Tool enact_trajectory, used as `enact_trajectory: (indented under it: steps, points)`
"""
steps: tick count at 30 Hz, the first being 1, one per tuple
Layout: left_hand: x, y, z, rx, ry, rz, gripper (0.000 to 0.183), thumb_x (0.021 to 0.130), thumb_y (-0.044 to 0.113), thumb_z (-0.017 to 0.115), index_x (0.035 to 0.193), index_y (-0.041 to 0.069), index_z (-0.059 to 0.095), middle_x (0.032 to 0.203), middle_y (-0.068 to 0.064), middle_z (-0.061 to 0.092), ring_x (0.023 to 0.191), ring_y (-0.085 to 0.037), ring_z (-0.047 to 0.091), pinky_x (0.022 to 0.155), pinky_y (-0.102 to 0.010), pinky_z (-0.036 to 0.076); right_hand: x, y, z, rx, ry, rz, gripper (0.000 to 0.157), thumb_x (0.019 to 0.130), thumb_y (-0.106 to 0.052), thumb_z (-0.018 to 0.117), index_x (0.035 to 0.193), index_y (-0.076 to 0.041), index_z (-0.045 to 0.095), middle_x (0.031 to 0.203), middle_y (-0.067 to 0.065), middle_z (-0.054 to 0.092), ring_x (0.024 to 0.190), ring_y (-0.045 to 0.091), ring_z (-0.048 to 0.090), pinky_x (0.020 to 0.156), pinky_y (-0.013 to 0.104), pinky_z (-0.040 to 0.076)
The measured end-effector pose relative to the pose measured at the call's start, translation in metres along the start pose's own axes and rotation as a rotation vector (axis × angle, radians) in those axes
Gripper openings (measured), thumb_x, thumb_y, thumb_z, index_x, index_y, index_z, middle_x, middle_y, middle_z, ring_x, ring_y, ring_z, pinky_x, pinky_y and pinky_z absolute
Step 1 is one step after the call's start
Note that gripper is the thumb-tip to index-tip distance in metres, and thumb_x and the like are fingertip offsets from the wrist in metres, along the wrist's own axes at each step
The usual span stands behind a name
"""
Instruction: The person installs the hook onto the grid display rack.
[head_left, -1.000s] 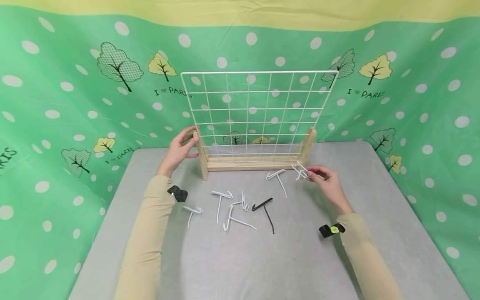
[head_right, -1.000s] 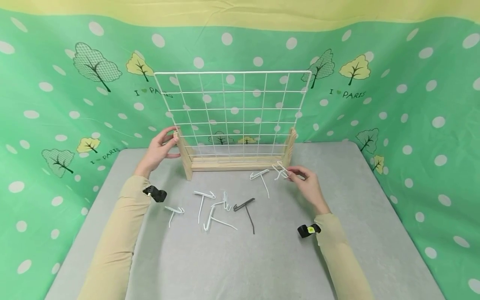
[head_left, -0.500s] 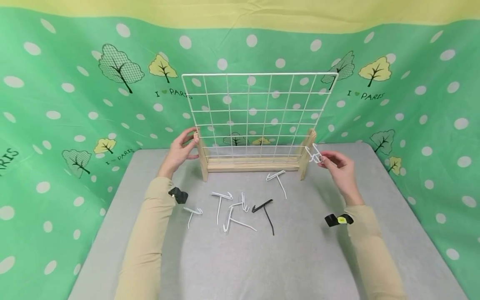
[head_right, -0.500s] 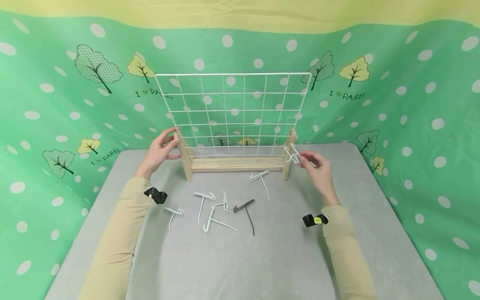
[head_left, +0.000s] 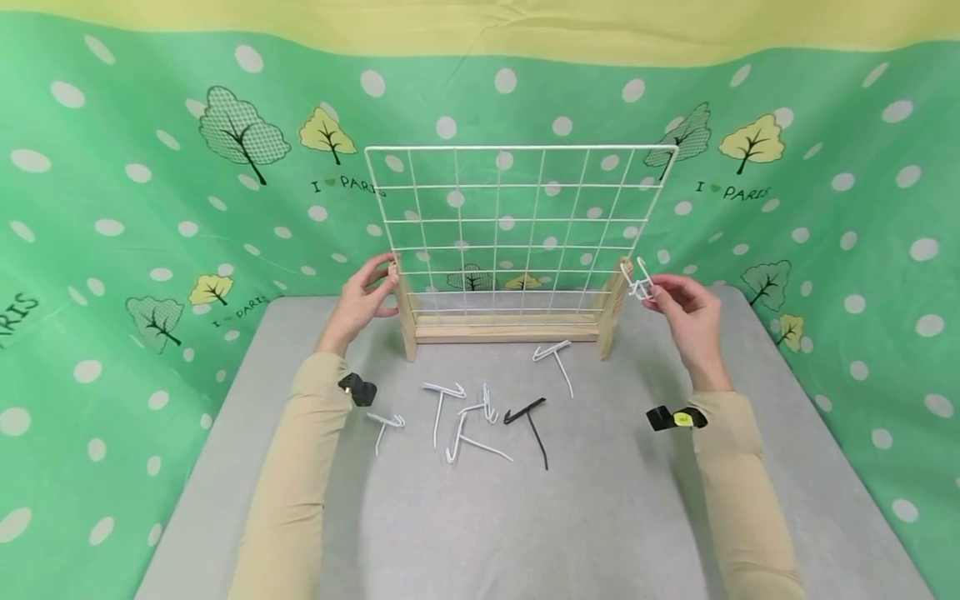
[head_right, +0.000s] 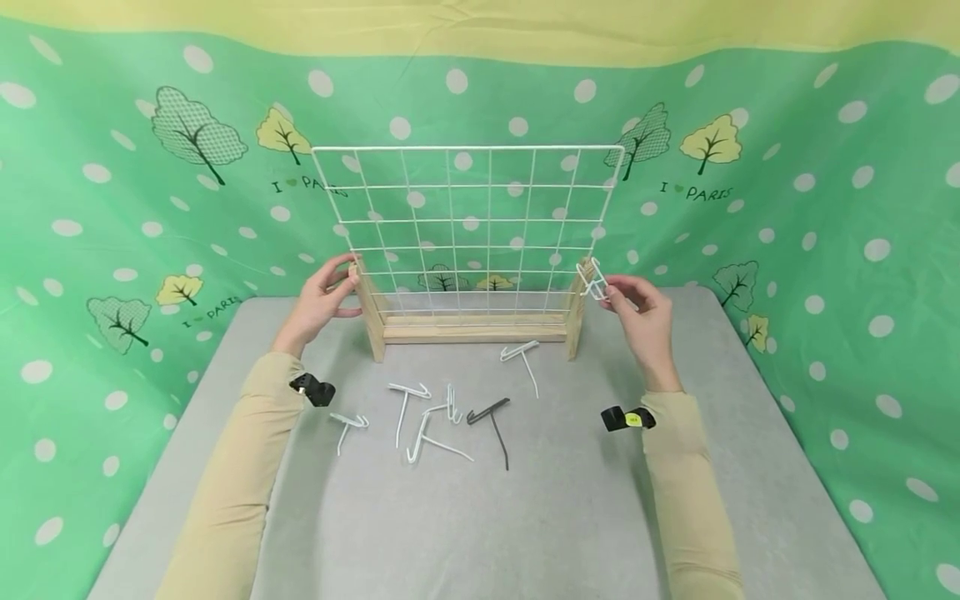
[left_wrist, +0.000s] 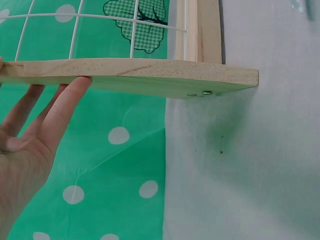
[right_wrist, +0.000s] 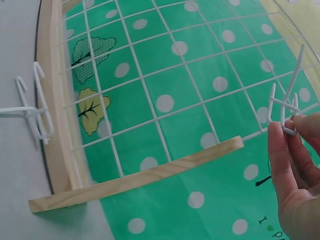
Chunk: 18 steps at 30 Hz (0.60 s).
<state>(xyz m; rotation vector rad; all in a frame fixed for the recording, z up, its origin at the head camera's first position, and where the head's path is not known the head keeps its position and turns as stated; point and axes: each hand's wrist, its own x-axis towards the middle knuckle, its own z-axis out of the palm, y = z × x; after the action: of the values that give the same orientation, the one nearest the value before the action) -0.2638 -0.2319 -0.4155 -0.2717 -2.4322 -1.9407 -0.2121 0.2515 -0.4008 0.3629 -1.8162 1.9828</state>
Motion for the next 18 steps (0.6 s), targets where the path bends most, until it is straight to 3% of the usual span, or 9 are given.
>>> enact_trajectory:
  steps: [3, 10, 13, 18]
  points:
    - [-0.002, 0.001, -0.001, -0.019, -0.007, -0.005, 0.05, 0.1, 0.023, 0.056, 0.146, 0.015, 0.042, 0.146, -0.022, 0.039, 0.126, -0.043, 0.045, 0.076, -0.049, 0.059, 0.005, -0.004, 0.002, 0.017, 0.005, -0.009, 0.017, 0.09, 0.008, 0.062, 0.105, 0.013, 0.065, 0.095, 0.021, 0.065, 0.08, 0.019, 0.066, 0.073, 0.023, 0.059]
    - [-0.015, 0.03, 0.005, -0.017, -0.014, -0.027, 0.047, 0.101, 0.013, 0.053, 0.146, 0.008, 0.04, 0.145, -0.027, 0.038, 0.126, -0.045, 0.044, 0.081, -0.054, 0.055, 0.014, -0.011, 0.005, 0.05, 0.023, -0.025, 0.017, 0.09, 0.007, 0.063, 0.105, 0.013, 0.066, 0.094, 0.014, 0.067, 0.082, 0.022, 0.065, 0.073, 0.024, 0.059]
    - [-0.013, 0.028, 0.005, -0.011, -0.016, -0.024, 0.048, 0.101, 0.013, 0.053, 0.146, 0.008, 0.04, 0.145, -0.027, 0.038, 0.126, -0.045, 0.044, 0.08, -0.054, 0.055, 0.017, -0.013, 0.007, 0.069, 0.034, -0.03, 0.018, 0.089, 0.008, 0.063, 0.106, 0.015, 0.065, 0.094, 0.016, 0.066, 0.082, 0.023, 0.065, 0.073, 0.025, 0.059]
    - [-0.003, 0.011, 0.001, -0.03, -0.009, -0.032, 0.048, 0.1, 0.015, 0.054, 0.146, 0.011, 0.041, 0.146, -0.025, 0.038, 0.125, -0.045, 0.045, 0.078, -0.053, 0.057, 0.022, -0.017, 0.011, 0.081, 0.029, -0.045, 0.019, 0.089, 0.007, 0.064, 0.107, 0.016, 0.063, 0.096, 0.016, 0.066, 0.081, 0.021, 0.064, 0.073, 0.023, 0.059]
